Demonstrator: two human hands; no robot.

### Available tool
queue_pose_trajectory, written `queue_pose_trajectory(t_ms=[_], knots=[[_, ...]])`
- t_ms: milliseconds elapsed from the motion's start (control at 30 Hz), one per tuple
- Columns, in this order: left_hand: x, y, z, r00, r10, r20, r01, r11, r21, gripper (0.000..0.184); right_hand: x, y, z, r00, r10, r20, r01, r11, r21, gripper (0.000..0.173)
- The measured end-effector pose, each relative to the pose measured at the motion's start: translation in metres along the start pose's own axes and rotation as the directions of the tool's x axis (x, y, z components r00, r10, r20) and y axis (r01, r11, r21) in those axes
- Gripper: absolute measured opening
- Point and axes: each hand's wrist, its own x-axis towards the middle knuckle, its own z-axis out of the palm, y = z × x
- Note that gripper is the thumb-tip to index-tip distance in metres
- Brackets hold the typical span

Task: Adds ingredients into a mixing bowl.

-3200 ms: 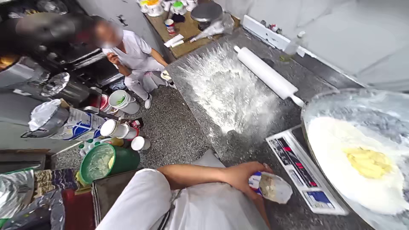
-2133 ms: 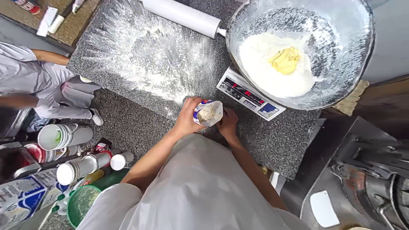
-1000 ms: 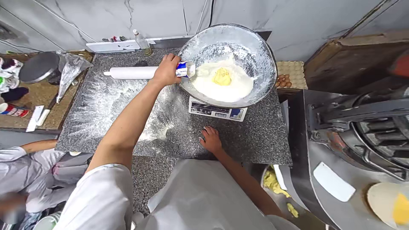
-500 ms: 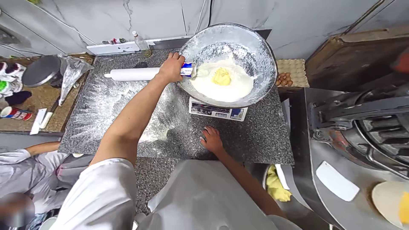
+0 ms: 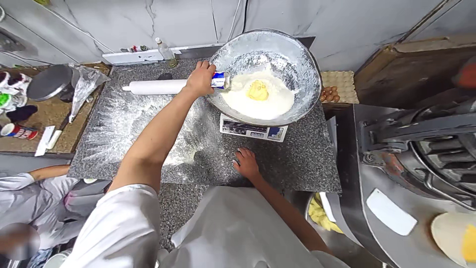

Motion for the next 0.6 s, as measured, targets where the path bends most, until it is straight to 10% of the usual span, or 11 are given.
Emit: queue_pose_trajectory(t_ms=[600], knots=[[-0.0021,-0.0043,0.0044,0.999,-0.035,-0.002,0.035,0.999,0.001,0.089,0.0001,0.0012,0.0035,1.0,-0.008,-0.011,0.008,1.0,-0.006,0.049]])
